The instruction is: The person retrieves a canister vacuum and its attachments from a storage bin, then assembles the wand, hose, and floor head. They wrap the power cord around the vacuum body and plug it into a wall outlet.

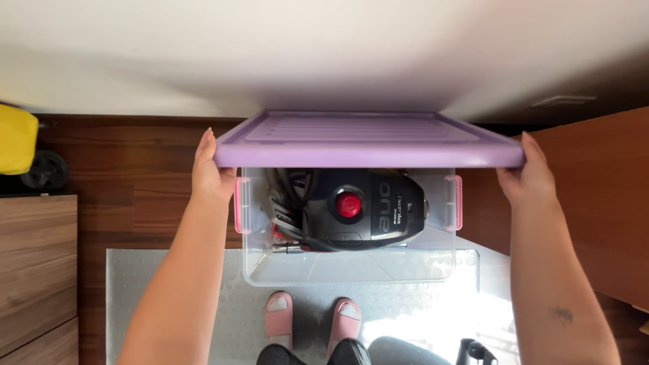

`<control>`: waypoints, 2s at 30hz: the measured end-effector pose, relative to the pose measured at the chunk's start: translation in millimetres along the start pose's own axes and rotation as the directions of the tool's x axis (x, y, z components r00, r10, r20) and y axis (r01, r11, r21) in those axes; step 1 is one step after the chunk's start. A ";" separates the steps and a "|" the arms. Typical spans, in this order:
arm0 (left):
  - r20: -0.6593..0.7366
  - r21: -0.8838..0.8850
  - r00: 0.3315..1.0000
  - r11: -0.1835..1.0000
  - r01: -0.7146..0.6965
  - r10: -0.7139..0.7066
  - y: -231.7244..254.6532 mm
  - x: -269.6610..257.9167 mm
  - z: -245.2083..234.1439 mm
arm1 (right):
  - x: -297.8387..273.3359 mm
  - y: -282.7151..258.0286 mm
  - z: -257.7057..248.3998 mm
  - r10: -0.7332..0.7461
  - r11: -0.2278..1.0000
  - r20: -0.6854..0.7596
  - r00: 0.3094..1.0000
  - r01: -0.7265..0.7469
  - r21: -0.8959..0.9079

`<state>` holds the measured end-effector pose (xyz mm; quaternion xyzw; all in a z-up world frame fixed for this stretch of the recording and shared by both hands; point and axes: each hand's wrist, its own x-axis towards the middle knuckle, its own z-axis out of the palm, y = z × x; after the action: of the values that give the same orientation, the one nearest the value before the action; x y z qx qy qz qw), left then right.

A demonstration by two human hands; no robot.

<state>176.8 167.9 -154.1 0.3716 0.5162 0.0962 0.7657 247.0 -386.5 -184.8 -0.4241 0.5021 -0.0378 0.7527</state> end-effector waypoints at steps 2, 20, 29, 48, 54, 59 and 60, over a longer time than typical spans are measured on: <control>0.044 0.021 0.998 0.999 -0.035 0.035 -9.6 15.9 -3.2 | 7.0 2.6 7.9 -0.034 0.999 0.009 0.999 0.034 -0.009; 0.391 0.258 0.892 0.958 0.130 -0.226 -72.9 11.4 -45.8 | 88.7 131.2 -80.6 0.161 0.958 0.201 0.966 -0.104 -0.269; 0.328 0.940 0.933 0.147 -0.308 -0.149 -222.0 116.5 -181.3 | 106.2 287.3 -218.6 0.402 0.869 -0.053 0.914 -0.399 -0.292; 0.023 0.726 0.990 0.679 -0.110 0.136 -252.4 96.3 -142.4 | 131.7 348.6 -176.5 0.452 0.888 0.020 0.892 -0.452 0.085; -0.047 0.675 0.999 0.737 0.035 -0.005 -230.2 68.6 -115.6 | 138.1 343.3 -178.5 0.464 0.886 0.005 0.886 -0.464 0.000; -0.051 0.701 0.996 0.708 0.086 -0.070 -228.9 66.4 -121.8 | 121.7 331.8 -170.3 0.484 0.873 0.015 0.875 -0.481 -0.086; -0.046 0.689 0.996 0.720 0.083 -0.072 -226.9 66.4 -121.2 | 113.2 324.5 -165.1 0.494 0.866 0.012 0.870 -0.491 -0.095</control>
<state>48.5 100.1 -376.7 0.6070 0.5360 -0.1318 0.5718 53.0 -333.5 -508.8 -0.3157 0.5811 0.1851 0.7269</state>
